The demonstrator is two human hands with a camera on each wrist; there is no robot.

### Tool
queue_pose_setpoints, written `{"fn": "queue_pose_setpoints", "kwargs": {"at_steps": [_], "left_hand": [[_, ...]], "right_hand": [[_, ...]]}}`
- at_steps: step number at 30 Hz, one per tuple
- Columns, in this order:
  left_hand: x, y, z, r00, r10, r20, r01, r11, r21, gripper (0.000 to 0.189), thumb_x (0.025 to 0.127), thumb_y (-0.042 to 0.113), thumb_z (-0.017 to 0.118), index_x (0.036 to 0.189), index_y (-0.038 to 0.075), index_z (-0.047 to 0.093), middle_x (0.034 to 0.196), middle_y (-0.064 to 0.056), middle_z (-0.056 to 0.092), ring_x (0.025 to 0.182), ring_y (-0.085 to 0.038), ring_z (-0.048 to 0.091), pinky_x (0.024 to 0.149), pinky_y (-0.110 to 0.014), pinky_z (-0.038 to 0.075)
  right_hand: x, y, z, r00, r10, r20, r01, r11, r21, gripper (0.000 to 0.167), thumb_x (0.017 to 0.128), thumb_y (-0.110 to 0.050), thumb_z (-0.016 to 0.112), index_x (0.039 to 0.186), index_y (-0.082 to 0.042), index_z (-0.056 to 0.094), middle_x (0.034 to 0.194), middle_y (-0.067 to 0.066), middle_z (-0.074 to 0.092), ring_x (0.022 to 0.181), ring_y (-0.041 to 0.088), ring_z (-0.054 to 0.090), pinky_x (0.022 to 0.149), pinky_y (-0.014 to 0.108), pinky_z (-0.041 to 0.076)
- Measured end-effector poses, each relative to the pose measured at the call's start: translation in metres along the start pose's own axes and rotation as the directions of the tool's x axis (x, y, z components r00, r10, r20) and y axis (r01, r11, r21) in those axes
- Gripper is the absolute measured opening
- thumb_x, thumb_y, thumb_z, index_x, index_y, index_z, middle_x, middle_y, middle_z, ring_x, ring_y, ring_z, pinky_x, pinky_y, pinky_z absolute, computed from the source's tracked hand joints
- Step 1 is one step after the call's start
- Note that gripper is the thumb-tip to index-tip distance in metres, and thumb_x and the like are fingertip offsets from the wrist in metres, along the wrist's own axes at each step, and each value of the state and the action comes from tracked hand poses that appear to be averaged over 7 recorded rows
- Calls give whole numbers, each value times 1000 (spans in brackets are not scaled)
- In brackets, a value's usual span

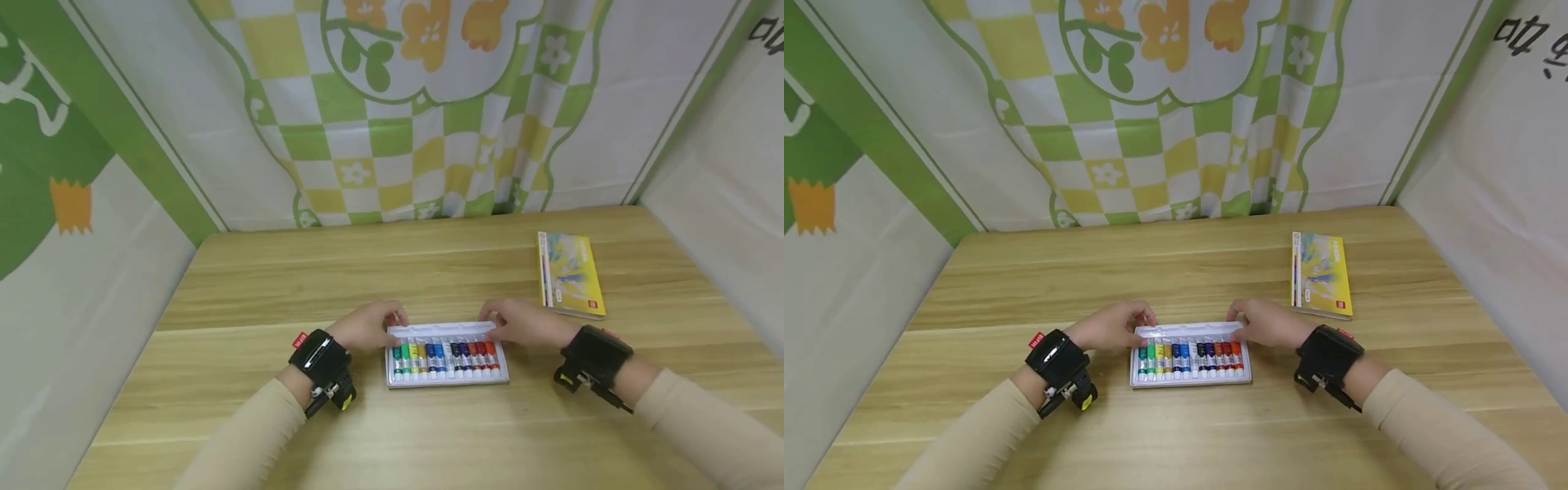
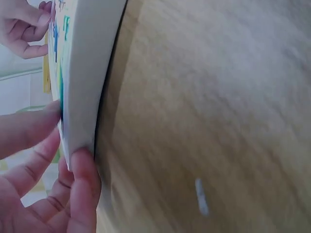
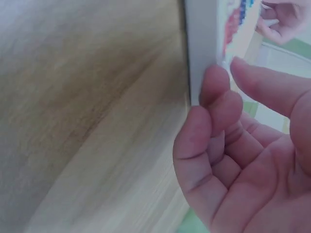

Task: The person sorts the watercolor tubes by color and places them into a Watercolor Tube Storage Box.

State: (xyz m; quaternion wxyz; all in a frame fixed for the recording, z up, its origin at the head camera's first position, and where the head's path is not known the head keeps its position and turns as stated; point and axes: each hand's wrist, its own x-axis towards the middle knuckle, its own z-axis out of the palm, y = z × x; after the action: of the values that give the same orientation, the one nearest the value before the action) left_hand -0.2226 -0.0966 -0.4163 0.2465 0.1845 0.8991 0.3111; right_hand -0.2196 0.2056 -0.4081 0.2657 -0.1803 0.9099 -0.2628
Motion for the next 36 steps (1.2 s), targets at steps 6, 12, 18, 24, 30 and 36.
{"fn": "queue_pose_setpoints", "kwargs": {"at_steps": [6, 12, 18, 24, 30, 36], "left_hand": [[5, 0, 5, 999, 39, -23, -38, 998, 47, 19, 88, 22, 74, 101, 14, 62, 90, -3, 58, 81, -17, 53, 70, -29, 42], [6, 2, 7, 999, -2, -44, 3, 1000, 26, 18, 87, 18, 74, 97, 12, 61, 83, -3, 56, 75, -16, 51, 64, -27, 39], [8, 1, 6, 999, 22, -27, -21, 999, 32, 17, 89, 21, 72, 98, 12, 61, 87, -3, 58, 78, -17, 53, 66, -28, 42], [-6, -7, 3, 1000, 29, 4, -29, 999, 42, 47, 82, 34, 80, 119, 12, 61, 118, -5, 62, 106, -19, 58, 95, -40, 48], [-27, -1, 3, 998, 35, 52, -40, 994, 97, 100, 61, 34, 94, 145, 8, 46, 138, -12, 49, 114, -23, 53, 101, -44, 47], [-34, 5, 11, 998, 24, 64, -31, 994, 106, 118, 53, 27, 97, 152, 6, 35, 142, -15, 41, 116, -27, 54, 100, -45, 48]], "right_hand": [[2, -1, -1, 1000, -6, 25, 5, 1000, 25, 27, 95, -21, 64, 117, -6, 65, 65, -1, 55, 57, 11, 46, 55, 24, 36], [4, -7, 0, 1000, 10, -9, -10, 999, -41, 31, 90, -24, 71, 116, -8, 65, 69, -1, 55, 60, 12, 47, 57, 26, 37], [-4, -2, -6, 999, -7, -45, 4, 999, -51, 33, 93, -28, 68, 117, -6, 64, 73, 0, 59, 62, 12, 49, 57, 26, 39], [-23, 22, -39, 974, -38, -222, 2, 987, -162, 33, 94, -26, 65, 117, -2, 67, 77, 3, 62, 63, 13, 50, 58, 28, 40], [-41, 67, -69, 954, -8, -301, -53, 980, -194, 31, 90, -15, 67, 112, 6, 68, 100, 23, 67, 74, 19, 58, 63, 31, 45], [-55, 92, -65, 952, 9, -305, -63, 984, -167, 40, 87, -17, 72, 120, 5, 66, 132, 37, 52, 105, 48, 56, 86, 58, 49]]}}
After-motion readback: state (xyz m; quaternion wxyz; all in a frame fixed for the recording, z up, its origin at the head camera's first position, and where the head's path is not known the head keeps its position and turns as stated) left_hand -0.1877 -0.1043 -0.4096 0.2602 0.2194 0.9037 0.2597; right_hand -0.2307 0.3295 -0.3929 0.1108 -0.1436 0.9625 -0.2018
